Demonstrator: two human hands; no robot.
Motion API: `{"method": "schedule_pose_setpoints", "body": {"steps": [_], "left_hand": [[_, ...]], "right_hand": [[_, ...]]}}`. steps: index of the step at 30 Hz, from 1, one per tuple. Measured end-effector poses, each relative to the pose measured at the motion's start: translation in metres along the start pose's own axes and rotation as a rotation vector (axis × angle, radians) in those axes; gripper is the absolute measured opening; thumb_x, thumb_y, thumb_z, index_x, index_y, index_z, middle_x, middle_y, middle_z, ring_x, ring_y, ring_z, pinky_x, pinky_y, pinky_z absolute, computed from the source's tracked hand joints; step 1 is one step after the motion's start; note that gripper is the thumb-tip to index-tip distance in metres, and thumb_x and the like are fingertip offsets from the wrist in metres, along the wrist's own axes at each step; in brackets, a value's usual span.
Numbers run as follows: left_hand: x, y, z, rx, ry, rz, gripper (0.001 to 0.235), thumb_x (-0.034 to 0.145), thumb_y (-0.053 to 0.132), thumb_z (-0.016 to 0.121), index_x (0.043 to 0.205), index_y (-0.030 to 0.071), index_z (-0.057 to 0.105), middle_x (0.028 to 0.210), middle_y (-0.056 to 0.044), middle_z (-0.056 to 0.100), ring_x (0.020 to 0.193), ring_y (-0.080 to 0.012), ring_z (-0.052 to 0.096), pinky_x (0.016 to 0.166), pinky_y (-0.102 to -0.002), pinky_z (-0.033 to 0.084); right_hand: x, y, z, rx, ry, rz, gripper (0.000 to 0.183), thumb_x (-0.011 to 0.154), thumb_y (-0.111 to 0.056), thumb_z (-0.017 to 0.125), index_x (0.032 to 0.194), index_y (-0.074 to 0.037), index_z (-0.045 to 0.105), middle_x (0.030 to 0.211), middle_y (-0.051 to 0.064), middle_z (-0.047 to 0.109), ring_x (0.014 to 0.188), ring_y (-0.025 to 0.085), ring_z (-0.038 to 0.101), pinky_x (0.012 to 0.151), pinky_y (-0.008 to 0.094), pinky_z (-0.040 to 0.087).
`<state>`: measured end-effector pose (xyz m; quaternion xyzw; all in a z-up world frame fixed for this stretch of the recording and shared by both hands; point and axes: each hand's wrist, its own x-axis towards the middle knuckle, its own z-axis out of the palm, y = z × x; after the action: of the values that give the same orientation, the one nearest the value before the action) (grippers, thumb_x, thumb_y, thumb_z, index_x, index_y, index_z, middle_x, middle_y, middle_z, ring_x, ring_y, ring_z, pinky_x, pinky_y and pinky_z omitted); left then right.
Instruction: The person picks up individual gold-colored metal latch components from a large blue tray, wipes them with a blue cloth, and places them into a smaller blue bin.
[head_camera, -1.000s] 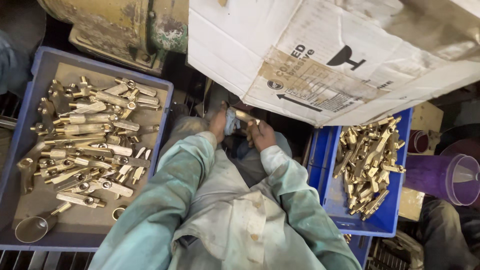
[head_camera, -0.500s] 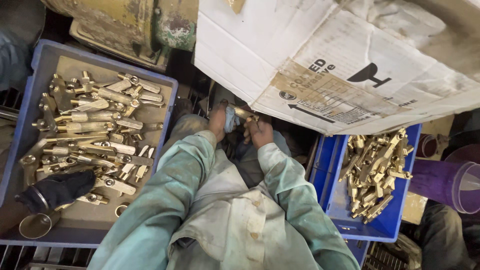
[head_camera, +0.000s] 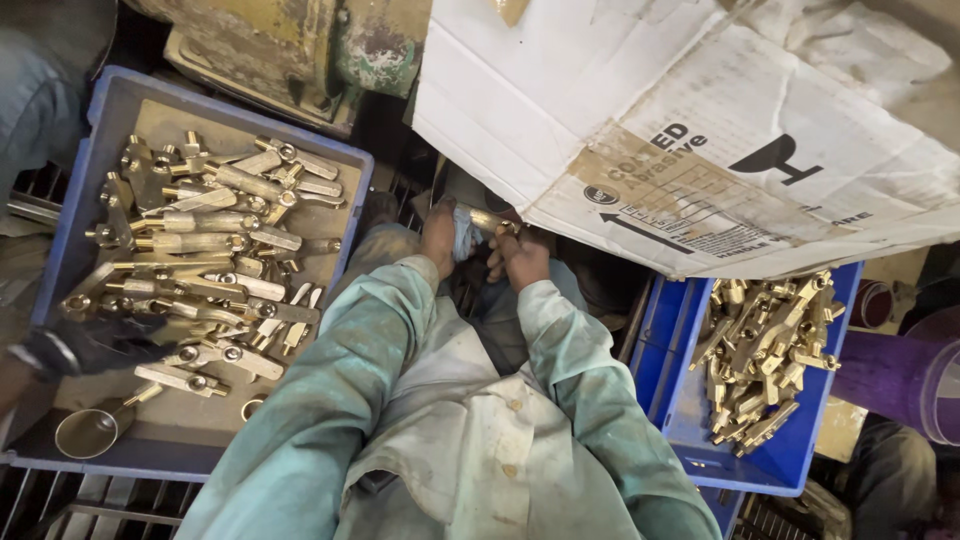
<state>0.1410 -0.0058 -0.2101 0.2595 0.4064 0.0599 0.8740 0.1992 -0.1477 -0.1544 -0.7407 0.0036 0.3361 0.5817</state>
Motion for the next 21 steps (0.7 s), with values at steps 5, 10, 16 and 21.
{"method": "schedule_pose_setpoints", "body": {"steps": [5,10,16,21], "left_hand": [[0.004,-0.003,-0.005,0.0,0.016,0.009,0.036,0.106,0.035,0.039,0.095,0.007,0.059,0.067,-0.011,0.062,0.047,-0.0233,0.059,0.04,-0.038,0.047],[0.008,-0.006,-0.005,0.0,0.003,0.033,0.037,0.105,0.035,0.039,0.094,0.007,0.059,0.067,-0.01,0.063,0.047,-0.0233,0.059,0.04,-0.038,0.047],[0.012,-0.012,0.002,0.028,-0.015,0.023,0.034,0.105,0.038,0.043,0.097,0.009,0.06,0.068,-0.009,0.064,0.049,-0.0219,0.06,0.042,-0.037,0.048],[0.01,-0.021,0.012,0.034,-0.045,-0.049,0.041,0.107,0.042,0.044,0.096,0.006,0.06,0.068,-0.011,0.064,0.048,-0.0224,0.06,0.042,-0.035,0.048]], "right_hand": [[0.005,0.001,0.0,-0.027,-0.007,0.027,0.026,0.099,-0.023,0.064,0.09,0.001,0.063,0.061,0.013,0.061,0.04,0.022,0.056,0.037,0.037,0.051],[0.006,0.003,-0.003,-0.036,-0.013,0.052,0.028,0.097,-0.024,0.065,0.086,0.001,0.063,0.06,0.012,0.061,0.04,0.022,0.057,0.038,0.037,0.052],[-0.001,0.006,-0.011,-0.069,0.007,-0.035,0.033,0.101,-0.027,0.063,0.085,0.002,0.064,0.059,0.011,0.061,0.041,0.019,0.057,0.04,0.034,0.051],[-0.01,0.004,-0.024,-0.112,0.022,-0.103,0.033,0.101,-0.025,0.063,0.084,0.004,0.065,0.059,0.012,0.062,0.042,0.019,0.057,0.04,0.034,0.051]]}}
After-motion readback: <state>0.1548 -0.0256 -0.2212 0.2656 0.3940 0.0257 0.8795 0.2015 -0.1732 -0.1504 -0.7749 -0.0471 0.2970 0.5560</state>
